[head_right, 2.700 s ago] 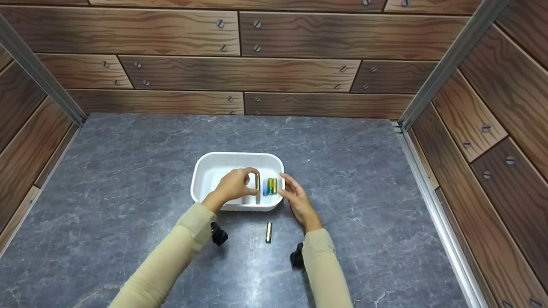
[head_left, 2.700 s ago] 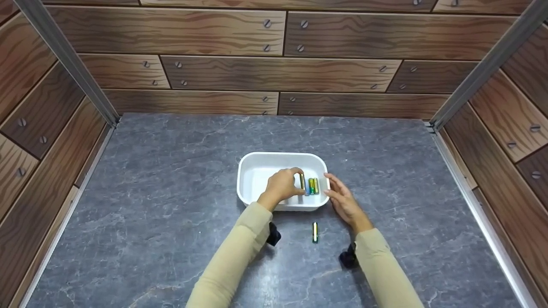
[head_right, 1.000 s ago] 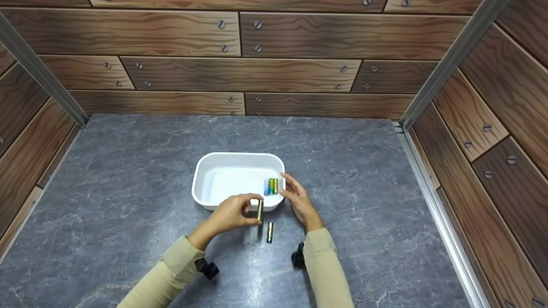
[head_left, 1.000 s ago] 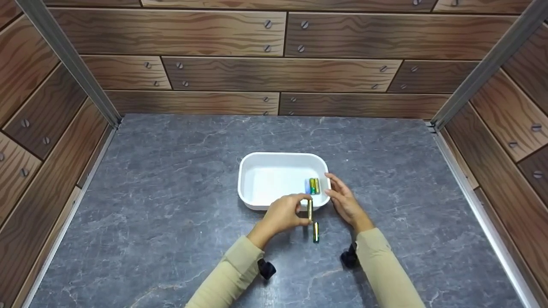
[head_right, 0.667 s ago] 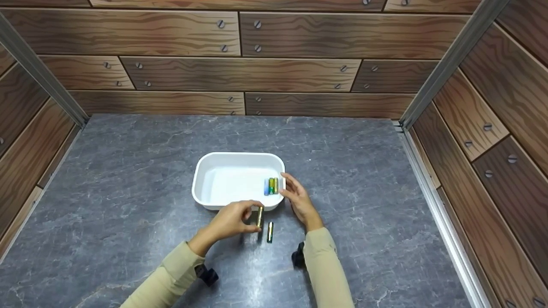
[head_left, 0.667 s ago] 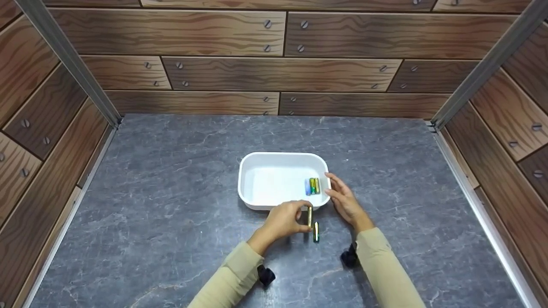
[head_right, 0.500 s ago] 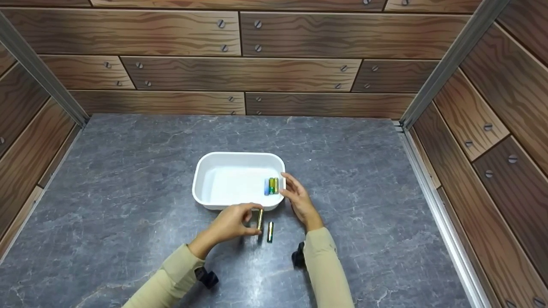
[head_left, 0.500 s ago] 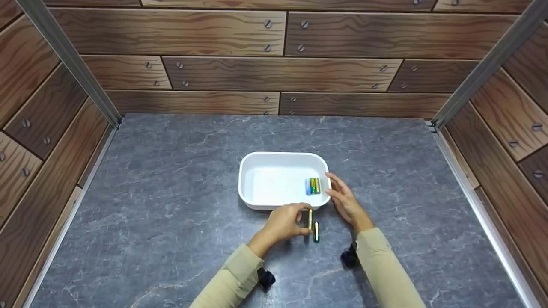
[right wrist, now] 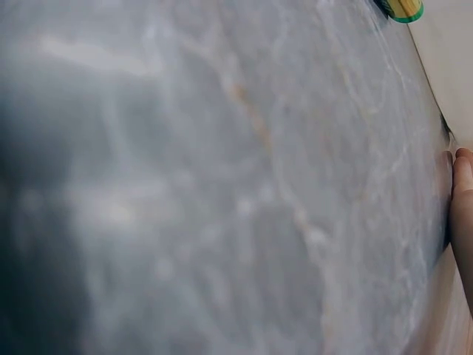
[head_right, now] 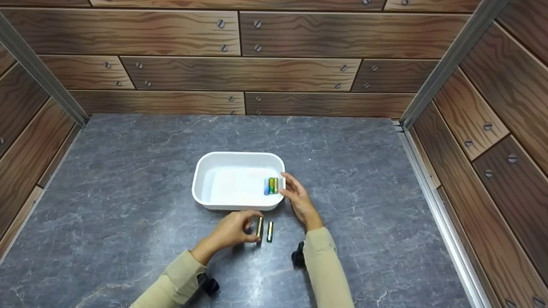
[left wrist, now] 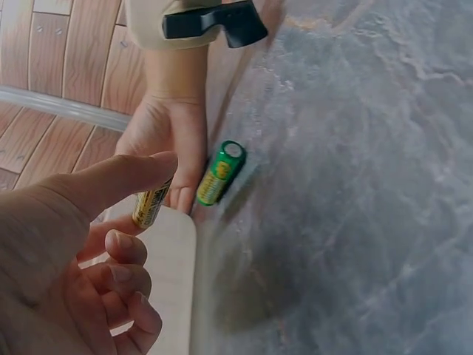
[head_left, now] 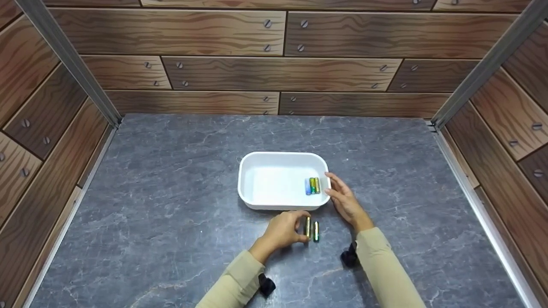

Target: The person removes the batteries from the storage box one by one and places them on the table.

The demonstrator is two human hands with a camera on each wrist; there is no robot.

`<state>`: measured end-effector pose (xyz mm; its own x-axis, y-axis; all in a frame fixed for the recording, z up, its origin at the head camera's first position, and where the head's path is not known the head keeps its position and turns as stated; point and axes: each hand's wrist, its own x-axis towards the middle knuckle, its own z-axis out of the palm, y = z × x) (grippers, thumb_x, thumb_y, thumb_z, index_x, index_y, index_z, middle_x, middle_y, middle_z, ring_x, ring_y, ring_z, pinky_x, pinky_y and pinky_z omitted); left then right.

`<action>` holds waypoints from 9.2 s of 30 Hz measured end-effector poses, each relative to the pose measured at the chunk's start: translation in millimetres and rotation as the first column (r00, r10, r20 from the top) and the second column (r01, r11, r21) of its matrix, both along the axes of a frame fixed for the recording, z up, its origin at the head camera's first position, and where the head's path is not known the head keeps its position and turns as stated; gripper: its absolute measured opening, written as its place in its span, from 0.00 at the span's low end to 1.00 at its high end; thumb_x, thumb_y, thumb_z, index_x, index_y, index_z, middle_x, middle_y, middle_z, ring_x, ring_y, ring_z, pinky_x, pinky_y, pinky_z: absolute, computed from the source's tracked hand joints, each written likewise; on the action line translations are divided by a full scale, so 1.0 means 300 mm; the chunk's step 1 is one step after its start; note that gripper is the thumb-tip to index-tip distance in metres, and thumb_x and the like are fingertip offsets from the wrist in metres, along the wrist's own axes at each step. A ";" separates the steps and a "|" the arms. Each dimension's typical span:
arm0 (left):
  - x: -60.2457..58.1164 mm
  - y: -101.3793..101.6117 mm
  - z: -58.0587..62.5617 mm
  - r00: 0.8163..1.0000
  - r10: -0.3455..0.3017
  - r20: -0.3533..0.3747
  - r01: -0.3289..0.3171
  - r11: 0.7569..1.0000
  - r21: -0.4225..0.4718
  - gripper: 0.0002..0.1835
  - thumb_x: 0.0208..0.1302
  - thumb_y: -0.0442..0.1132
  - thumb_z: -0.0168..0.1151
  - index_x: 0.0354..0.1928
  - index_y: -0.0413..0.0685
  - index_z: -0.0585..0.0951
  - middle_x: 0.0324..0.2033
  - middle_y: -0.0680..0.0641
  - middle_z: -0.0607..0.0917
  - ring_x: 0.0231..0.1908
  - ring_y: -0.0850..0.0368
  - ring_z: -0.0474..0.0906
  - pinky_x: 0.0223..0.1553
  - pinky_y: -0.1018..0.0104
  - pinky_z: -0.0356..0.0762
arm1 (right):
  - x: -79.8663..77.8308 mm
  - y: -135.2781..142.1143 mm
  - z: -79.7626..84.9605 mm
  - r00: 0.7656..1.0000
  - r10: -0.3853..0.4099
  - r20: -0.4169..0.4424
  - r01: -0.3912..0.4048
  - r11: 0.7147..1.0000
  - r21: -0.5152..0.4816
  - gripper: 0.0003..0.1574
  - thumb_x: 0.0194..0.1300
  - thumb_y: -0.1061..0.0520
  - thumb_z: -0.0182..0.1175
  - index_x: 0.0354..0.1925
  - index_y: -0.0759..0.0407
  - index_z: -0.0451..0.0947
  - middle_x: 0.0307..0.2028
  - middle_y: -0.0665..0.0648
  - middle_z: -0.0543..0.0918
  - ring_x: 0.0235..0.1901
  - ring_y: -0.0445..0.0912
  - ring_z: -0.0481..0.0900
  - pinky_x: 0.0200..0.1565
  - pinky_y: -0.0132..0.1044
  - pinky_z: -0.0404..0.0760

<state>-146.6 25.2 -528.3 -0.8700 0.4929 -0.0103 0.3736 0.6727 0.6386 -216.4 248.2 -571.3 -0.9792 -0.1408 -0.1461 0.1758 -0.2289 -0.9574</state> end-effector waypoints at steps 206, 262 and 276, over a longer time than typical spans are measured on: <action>-0.320 0.069 0.154 0.983 0.178 0.053 -0.164 0.965 -0.205 0.31 0.49 0.49 0.75 0.58 0.55 0.78 0.39 0.49 0.87 0.35 0.56 0.81 0.35 0.61 0.79 | 0.002 -0.003 -0.001 1.000 -0.015 0.006 0.015 0.999 -0.052 0.32 0.64 0.71 0.51 0.64 0.53 0.64 0.61 0.52 0.69 0.55 0.36 0.74 0.58 0.27 0.73; -0.019 -0.087 0.094 0.996 0.068 0.051 -0.070 0.997 0.040 0.30 0.42 0.46 0.78 0.51 0.50 0.81 0.24 0.47 0.80 0.21 0.67 0.60 0.24 0.74 0.56 | -0.005 0.002 -0.006 1.000 0.008 -0.015 -0.009 0.999 -0.033 0.33 0.65 0.70 0.53 0.66 0.54 0.63 0.64 0.56 0.67 0.57 0.36 0.72 0.57 0.24 0.71; 0.008 -0.098 0.024 0.996 0.060 0.072 -0.061 0.998 0.018 0.29 0.41 0.44 0.79 0.50 0.51 0.81 0.20 0.59 0.68 0.20 0.67 0.59 0.23 0.74 0.56 | -0.006 0.002 -0.006 1.000 0.007 -0.010 -0.007 0.999 -0.033 0.35 0.63 0.71 0.55 0.67 0.60 0.61 0.63 0.55 0.68 0.56 0.36 0.73 0.57 0.25 0.72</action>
<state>-144.4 -4.3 -521.1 -0.8957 0.4400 -0.0640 0.2856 0.6796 0.6757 -218.2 248.9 -573.0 -0.9795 -0.1524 -0.1319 0.1684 -0.2590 -0.9511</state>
